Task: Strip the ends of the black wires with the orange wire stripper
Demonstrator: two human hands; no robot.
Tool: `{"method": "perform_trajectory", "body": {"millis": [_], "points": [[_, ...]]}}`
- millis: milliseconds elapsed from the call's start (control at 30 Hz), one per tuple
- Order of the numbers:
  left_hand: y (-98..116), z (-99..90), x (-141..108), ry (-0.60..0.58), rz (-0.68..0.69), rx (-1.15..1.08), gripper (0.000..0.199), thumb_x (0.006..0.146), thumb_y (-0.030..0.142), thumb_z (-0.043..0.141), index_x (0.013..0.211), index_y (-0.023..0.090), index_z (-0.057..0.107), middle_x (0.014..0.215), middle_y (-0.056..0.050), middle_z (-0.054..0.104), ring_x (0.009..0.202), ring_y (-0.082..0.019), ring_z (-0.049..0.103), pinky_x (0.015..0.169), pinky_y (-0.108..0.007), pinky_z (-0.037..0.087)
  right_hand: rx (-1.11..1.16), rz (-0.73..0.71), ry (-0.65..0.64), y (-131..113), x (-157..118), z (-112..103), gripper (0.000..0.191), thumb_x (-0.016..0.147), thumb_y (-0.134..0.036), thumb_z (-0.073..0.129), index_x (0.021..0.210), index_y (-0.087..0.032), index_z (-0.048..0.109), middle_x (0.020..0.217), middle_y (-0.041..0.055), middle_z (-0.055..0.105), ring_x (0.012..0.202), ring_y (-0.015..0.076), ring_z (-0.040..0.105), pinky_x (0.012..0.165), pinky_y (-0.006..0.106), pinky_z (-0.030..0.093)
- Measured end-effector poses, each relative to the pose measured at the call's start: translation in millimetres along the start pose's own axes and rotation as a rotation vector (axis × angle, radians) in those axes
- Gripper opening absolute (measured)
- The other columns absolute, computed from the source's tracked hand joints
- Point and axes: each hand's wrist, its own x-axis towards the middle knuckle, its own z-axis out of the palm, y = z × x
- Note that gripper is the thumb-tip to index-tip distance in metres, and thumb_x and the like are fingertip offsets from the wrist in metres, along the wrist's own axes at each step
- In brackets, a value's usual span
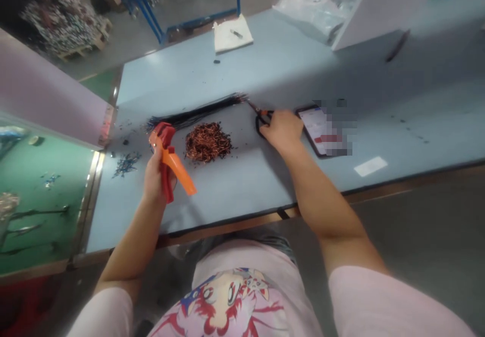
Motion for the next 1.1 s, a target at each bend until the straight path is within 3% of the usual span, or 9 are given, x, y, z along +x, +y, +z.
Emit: {"method": "perform_trajectory", "body": {"millis": [100,200,333,433,700,833,967,1100], "points": [[3,-1.4,3,-0.118,-0.143,-0.141,0.041,0.086,0.060,0.069,0.080,0.020,0.063,0.056,0.004,0.050,0.043,-0.008,0.040,0.039,-0.021,0.028,0.287,-0.153,0.134,-13,-18,-9,0.030,0.078,-0.027,0.061,0.103,-0.013,0.068,0.098,0.0161,0.073,0.091,0.0308,0.069,0.077,0.040,0.052],[1,-4.9,5,-0.240,-0.172,-0.247,0.041,0.093,0.059,0.061,0.085,0.020,0.068,0.050,0.005,0.039,0.041,-0.008,0.027,0.039,-0.020,0.022,0.578,-0.413,0.213,-31,-46,-10,0.041,0.076,-0.025,0.059,0.116,-0.015,0.061,0.103,0.0116,0.070,0.086,0.0234,0.068,0.077,0.034,0.054],[-6,-10.3,4,-0.309,-0.149,-0.296,0.043,0.094,0.064,0.057,0.086,0.024,0.072,0.040,0.008,0.012,0.041,-0.011,0.013,0.040,-0.021,0.018,0.609,-0.779,0.273,-51,-78,4,0.038,0.081,-0.027,0.056,0.117,-0.016,0.062,0.102,0.0114,0.071,0.084,0.0235,0.068,0.073,0.034,0.055],[-8,-11.5,0,-0.377,-0.129,-0.289,0.045,0.090,0.068,0.060,0.083,0.026,0.072,0.037,0.009,0.001,0.040,-0.011,0.008,0.040,-0.022,0.016,0.614,-0.923,0.362,-58,-90,15,0.033,0.084,-0.026,0.056,0.115,-0.015,0.063,0.100,0.0130,0.074,0.084,0.0250,0.070,0.071,0.034,0.056],[-7,-13.6,-4,-0.495,-0.064,-0.302,0.043,0.079,0.070,0.073,0.079,0.027,0.072,0.027,0.011,0.007,0.033,-0.009,0.007,0.037,-0.022,0.015,0.613,-0.940,0.429,-57,-95,16,0.036,0.083,-0.024,0.059,0.119,-0.019,0.060,0.102,0.0109,0.075,0.084,0.0234,0.072,0.070,0.034,0.058],[-12,-15.8,-1,-0.551,-0.056,-0.299,0.047,0.088,0.070,0.061,0.079,0.025,0.070,0.026,0.011,0.012,0.030,-0.009,0.009,0.035,-0.020,0.017,0.618,-0.968,0.507,-57,-93,15,0.037,0.082,-0.021,0.061,0.119,-0.017,0.057,0.101,0.0111,0.075,0.084,0.0236,0.073,0.068,0.033,0.059],[-18,-17.1,0,-0.594,-0.044,-0.330,0.045,0.096,0.066,0.053,0.087,0.026,0.072,0.027,0.010,0.017,0.031,-0.010,0.012,0.036,-0.020,0.017,0.611,-0.951,0.503,-56,-94,13,0.037,0.082,-0.020,0.062,0.118,-0.017,0.057,0.100,0.0103,0.075,0.083,0.0230,0.073,0.067,0.033,0.060],[-21,-18.5,-1,-0.479,-0.091,-0.308,0.061,0.100,0.072,0.035,0.083,0.025,0.070,0.028,0.009,0.015,0.032,-0.010,0.012,0.037,-0.021,0.016,0.604,-0.945,0.493,-56,-96,12,0.036,0.082,-0.021,0.062,0.118,-0.017,0.059,0.100,0.0101,0.075,0.083,0.0229,0.074,0.068,0.033,0.060]]}}
